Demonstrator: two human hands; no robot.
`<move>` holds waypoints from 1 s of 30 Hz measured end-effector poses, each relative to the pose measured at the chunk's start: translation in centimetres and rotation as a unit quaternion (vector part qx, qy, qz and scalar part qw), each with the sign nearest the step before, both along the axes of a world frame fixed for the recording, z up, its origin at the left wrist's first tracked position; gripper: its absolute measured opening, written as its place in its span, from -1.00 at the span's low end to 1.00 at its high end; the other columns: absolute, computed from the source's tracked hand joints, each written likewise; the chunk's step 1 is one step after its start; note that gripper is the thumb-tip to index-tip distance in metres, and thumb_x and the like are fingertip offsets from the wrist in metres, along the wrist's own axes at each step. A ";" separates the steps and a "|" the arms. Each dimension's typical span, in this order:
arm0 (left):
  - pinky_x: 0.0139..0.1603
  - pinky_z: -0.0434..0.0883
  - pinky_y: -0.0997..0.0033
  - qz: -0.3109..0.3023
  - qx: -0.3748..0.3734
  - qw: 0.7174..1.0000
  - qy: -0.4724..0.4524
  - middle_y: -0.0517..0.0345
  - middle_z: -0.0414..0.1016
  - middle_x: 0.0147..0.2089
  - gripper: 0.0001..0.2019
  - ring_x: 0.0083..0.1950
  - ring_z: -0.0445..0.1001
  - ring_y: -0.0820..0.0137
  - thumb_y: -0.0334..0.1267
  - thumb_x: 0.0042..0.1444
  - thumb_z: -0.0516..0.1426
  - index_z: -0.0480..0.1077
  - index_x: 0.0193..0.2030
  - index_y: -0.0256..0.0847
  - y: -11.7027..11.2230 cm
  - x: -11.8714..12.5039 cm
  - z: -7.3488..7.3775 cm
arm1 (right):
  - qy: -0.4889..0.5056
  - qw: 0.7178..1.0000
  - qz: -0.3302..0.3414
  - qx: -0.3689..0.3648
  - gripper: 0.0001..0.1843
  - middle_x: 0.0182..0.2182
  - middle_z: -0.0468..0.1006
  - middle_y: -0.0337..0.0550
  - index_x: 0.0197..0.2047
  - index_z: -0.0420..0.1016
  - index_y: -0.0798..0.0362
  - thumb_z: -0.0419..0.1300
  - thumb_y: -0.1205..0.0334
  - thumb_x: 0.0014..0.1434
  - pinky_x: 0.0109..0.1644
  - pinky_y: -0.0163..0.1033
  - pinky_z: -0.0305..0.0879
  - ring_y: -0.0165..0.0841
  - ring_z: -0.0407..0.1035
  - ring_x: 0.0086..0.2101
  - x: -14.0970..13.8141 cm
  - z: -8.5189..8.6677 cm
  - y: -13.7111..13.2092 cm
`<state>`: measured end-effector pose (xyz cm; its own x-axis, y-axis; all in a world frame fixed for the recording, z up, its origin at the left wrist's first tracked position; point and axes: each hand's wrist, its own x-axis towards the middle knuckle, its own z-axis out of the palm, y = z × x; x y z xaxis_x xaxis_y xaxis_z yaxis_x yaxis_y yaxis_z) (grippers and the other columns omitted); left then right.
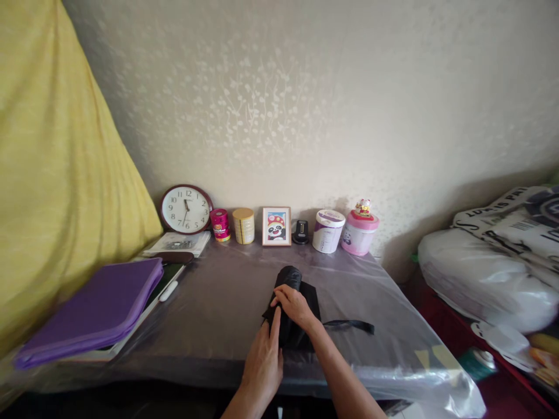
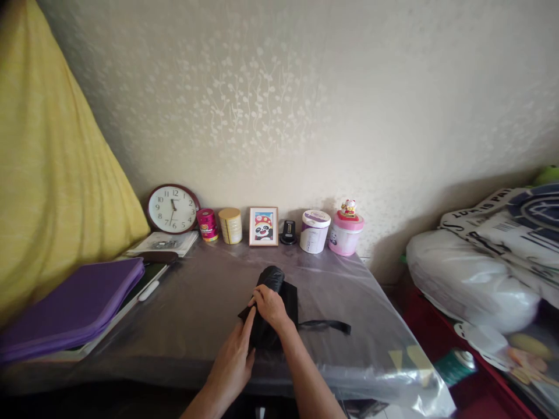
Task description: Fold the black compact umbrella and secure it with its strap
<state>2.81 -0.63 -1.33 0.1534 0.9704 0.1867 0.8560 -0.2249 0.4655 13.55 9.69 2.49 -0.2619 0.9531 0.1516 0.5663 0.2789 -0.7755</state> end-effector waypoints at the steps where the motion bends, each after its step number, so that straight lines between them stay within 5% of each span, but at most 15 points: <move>1: 0.10 0.28 0.25 0.005 -0.011 1.000 0.019 -0.13 0.20 0.16 -0.27 0.13 0.29 0.25 -0.57 -0.01 -0.12 -0.30 0.33 -0.27 -0.1 0.1 0.2 | 0.005 1.000 0.001 -0.003 -0.74 -0.45 0.61 -0.28 -0.23 0.44 0.00 -0.06 0.24 0.22 -0.25 -0.36 0.28 -0.41 0.47 -0.36 0.0 0.0 -0.1; 11: 0.16 0.21 0.28 0.005 -0.008 0.999 0.039 -0.19 0.22 0.13 -0.36 0.16 0.23 0.25 -0.59 0.00 -0.14 -0.13 0.29 -0.45 0.3 0.0 -1.2 | 0.003 0.969 0.076 0.236 -0.69 -0.10 0.51 -0.12 -0.05 0.44 -0.03 -0.08 0.26 0.26 0.10 -0.10 0.20 -0.30 0.29 -0.01 1.6 -1.5 -5.0; 19: 0.15 0.21 0.27 0.024 -0.035 0.996 0.073 -0.21 0.18 0.19 -0.31 0.19 0.21 0.23 -0.57 0.00 -0.12 -0.24 0.32 -0.41 0.2 0.1 -0.9 | -0.090 0.973 0.052 0.206 -0.69 -0.02 0.48 -0.17 -0.07 0.46 -0.06 -0.08 0.21 0.28 0.24 0.05 -0.15 -0.30 0.14 0.13 2.0 -2.7 1.3; 25: 0.14 0.21 0.32 0.029 -0.047 0.996 0.071 -0.17 0.22 0.16 -0.30 0.16 0.24 0.28 -0.58 -0.01 -0.12 -0.24 0.32 -0.42 0.2 0.1 -0.7 | -0.127 0.976 0.008 0.174 -0.70 -0.03 0.49 -0.22 -0.11 0.48 -0.10 -0.07 0.21 0.27 0.23 0.04 -0.21 -0.32 0.14 0.13 2.2 -3.3 6.0; 30: 0.13 0.21 0.31 0.025 -0.039 0.997 0.065 -0.19 0.21 0.16 -0.31 0.16 0.23 0.26 -0.57 -0.01 -0.12 -0.21 0.31 -0.44 0.3 0.0 -1.1 | -0.081 0.989 -0.046 0.115 -0.73 0.00 0.46 -0.23 -0.13 0.49 -0.09 -0.02 0.22 0.23 0.21 -0.11 -0.07 -0.33 0.18 0.10 2.4 -3.3 8.2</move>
